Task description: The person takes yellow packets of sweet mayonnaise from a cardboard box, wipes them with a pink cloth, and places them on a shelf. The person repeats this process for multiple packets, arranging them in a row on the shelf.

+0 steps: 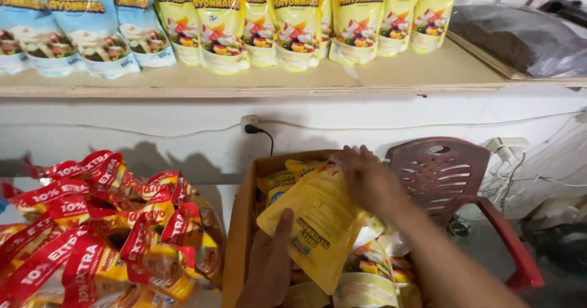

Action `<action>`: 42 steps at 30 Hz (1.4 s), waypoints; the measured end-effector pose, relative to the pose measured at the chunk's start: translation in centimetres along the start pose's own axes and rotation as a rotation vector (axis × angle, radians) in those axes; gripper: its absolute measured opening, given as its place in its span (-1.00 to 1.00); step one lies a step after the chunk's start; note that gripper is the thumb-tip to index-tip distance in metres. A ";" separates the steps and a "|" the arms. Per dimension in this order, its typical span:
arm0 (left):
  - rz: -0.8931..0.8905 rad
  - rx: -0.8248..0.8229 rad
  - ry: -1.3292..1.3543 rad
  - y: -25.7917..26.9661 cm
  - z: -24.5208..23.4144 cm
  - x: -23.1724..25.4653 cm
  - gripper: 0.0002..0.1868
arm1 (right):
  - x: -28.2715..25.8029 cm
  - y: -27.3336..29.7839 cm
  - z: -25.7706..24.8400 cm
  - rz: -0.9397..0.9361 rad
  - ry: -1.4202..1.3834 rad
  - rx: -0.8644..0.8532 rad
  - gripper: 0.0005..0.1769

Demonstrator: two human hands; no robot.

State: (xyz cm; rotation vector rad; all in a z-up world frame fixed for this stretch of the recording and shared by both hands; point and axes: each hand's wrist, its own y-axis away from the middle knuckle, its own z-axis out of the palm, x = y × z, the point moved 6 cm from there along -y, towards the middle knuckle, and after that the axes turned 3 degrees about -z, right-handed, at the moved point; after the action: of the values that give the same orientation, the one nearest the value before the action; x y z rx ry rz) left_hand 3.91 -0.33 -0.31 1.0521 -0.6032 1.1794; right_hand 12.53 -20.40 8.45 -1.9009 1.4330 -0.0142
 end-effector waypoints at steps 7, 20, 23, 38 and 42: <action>0.139 -0.096 0.225 -1.9 0.3 0.1 -0.39 | -5.8 6.9 -1.7 0.230 -0.276 -0.253 -0.51; 0.063 0.104 0.305 -1.6 -1.3 -1.0 -0.48 | -6.5 8.7 -1.6 -0.086 -0.261 0.054 -0.49; -0.001 0.054 0.243 -1.9 -1.0 -0.9 -0.45 | -8.4 9.2 -2.9 -0.129 -0.460 -0.119 -0.53; 0.003 -0.027 0.308 -4.6 -4.6 -4.9 -0.28 | -10.4 12.5 0.7 -0.327 -0.424 -0.160 -0.52; 0.225 -0.067 -0.009 -2.7 -1.2 -0.9 -0.47 | -5.4 9.0 -1.4 0.134 -0.802 -0.043 -0.70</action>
State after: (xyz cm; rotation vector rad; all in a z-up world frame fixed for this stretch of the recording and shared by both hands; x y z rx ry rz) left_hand 6.02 0.34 -2.47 0.9506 -0.7782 1.3410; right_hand 2.47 -17.52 6.61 -1.5526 0.9894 0.7588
